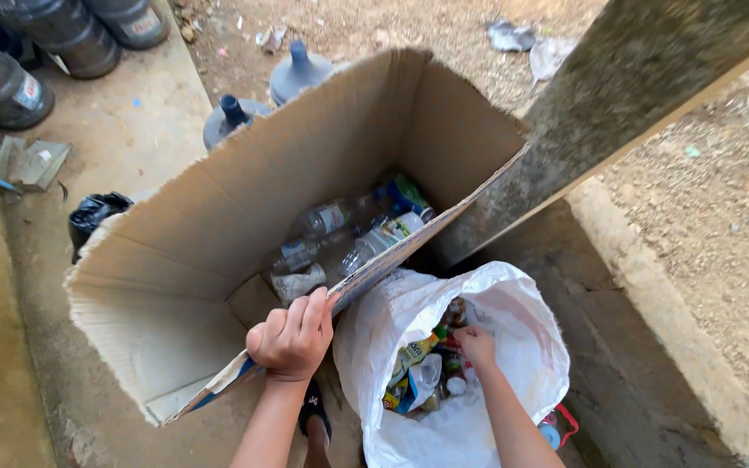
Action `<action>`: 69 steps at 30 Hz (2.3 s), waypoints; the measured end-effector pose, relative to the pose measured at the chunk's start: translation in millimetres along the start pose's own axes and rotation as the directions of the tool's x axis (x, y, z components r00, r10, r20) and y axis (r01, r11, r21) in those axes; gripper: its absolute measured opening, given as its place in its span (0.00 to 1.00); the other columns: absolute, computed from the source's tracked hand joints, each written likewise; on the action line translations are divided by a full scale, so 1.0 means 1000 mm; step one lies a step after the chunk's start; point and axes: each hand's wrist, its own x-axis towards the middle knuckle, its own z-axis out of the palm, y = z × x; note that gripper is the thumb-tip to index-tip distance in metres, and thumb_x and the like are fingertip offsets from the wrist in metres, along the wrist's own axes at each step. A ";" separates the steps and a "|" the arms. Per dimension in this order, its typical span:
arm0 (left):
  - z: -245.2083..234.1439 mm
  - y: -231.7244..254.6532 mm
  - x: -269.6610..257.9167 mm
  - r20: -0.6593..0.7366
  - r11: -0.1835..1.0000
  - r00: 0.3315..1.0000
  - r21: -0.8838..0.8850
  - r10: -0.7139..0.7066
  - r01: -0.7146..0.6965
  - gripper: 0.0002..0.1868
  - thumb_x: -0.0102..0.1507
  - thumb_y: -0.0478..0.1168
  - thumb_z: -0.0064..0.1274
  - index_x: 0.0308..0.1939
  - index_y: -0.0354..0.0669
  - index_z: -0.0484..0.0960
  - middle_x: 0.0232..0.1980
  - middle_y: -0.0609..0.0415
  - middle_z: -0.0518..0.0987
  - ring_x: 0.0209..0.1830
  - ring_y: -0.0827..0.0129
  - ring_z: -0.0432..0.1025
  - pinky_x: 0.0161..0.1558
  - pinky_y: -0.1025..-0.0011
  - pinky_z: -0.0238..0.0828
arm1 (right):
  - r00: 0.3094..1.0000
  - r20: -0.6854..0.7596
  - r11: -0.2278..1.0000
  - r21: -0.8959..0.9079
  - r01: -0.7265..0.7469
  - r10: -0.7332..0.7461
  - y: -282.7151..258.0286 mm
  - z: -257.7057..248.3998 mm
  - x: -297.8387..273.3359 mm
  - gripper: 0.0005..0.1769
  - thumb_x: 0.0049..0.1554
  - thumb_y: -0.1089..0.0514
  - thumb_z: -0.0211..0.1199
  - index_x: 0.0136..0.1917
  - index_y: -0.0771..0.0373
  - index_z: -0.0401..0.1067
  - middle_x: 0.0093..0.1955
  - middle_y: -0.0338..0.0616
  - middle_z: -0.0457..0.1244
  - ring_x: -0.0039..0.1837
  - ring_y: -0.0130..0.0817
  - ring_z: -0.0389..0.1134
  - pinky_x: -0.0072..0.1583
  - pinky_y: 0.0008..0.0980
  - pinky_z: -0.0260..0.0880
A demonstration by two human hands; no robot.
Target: Sorting plastic bottles and waste from a cardboard box into a white plastic bag.
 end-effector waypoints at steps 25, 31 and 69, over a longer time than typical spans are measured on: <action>0.005 -0.005 -0.005 -0.040 0.999 0.999 0.035 -0.019 0.020 0.08 0.64 0.56 0.66 0.42 0.65 0.87 0.33 0.77 0.79 0.26 0.77 0.64 0.36 0.69 0.46 | 0.780 0.339 0.827 0.420 0.375 -0.526 0.160 0.098 0.141 0.27 0.67 0.45 0.43 0.76 0.54 0.60 0.74 0.45 0.60 0.75 0.46 0.59 0.73 0.43 0.58; 0.006 -0.002 -0.004 -0.052 1.000 0.998 -0.004 -0.023 0.023 0.09 0.63 0.56 0.66 0.41 0.65 0.86 0.31 0.75 0.77 0.25 0.75 0.64 0.35 0.69 0.48 | 0.894 -0.088 0.865 -0.310 0.395 -0.440 0.013 0.052 0.022 0.38 0.55 0.48 0.61 0.75 0.62 0.57 0.60 0.55 0.67 0.61 0.55 0.68 0.59 0.46 0.68; 0.004 -0.003 0.006 0.070 0.979 0.997 -0.201 -0.018 0.032 0.09 0.65 0.56 0.58 0.42 0.61 0.83 0.29 0.70 0.74 0.26 0.73 0.68 0.29 0.68 0.55 | 0.883 -0.305 0.844 0.299 0.445 -0.357 -0.338 -0.104 -0.152 0.17 0.59 0.58 0.66 0.59 0.64 0.68 0.42 0.42 0.68 0.37 0.27 0.68 0.40 0.26 0.70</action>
